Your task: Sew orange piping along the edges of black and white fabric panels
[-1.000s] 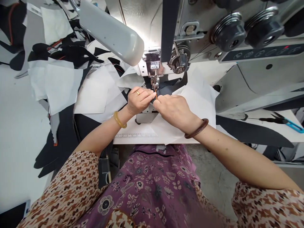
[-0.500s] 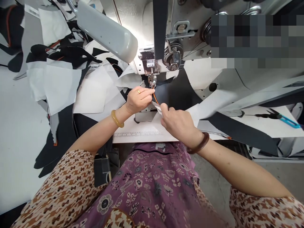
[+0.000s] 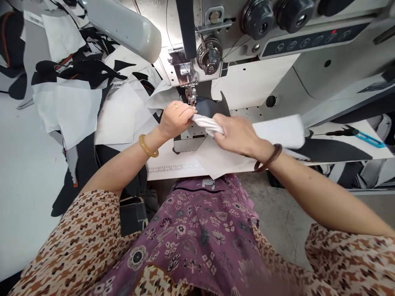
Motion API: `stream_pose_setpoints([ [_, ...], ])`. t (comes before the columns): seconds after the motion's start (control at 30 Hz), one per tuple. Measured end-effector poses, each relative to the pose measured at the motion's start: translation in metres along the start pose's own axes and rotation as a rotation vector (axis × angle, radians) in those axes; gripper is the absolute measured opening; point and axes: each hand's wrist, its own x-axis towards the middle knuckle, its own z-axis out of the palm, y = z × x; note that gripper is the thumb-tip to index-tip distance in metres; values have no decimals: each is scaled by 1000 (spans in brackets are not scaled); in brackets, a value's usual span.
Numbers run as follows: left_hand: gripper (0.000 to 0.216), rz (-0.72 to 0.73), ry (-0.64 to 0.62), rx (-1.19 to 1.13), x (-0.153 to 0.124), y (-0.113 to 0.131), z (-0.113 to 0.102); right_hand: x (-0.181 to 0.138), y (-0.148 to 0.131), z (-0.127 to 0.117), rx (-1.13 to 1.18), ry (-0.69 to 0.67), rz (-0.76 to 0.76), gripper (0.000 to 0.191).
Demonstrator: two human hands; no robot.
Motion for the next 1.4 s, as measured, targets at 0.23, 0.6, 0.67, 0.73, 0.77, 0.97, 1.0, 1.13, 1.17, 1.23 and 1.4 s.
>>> stream_pose_setpoints([
  [0.23, 32, 45, -46, -34, 3, -11, -2, 11, -5, -48, -283, 76, -159, 25],
  [0.6, 19, 178, 119, -35, -14, -13, 1, 7, -38, -18, -355, 88, -439, 23],
  [0.67, 19, 208, 149, -31, -15, -11, -1, 4, -37, -10, -378, 103, -494, 24],
  [0.73, 20, 191, 159, -25, -17, -8, -1, 3, -32, -10, -391, 101, -511, 22],
  [0.77, 20, 175, 166, -18, -17, -5, -1, 4, -29, -11, -393, 87, -508, 22],
  [0.97, 20, 12, 138, -7, -24, 5, 11, 11, -16, -23, -375, 11, -418, 22],
  [1.0, 20, -19, 132, -31, -24, 5, 13, 13, -15, -24, -370, 8, -407, 22],
  [1.13, 23, -81, 161, -137, -23, -1, 19, 20, -16, -27, -366, 10, -367, 25],
  [1.17, 24, -79, 153, -151, -23, -3, 20, 21, -17, -28, -365, 12, -362, 26],
  [1.23, 27, -66, 111, -144, -20, -7, 19, 25, -19, -33, -365, 18, -352, 25],
  [1.4, 33, -21, 41, -68, -12, -15, 13, 37, -20, -55, -337, 48, -288, 18],
])
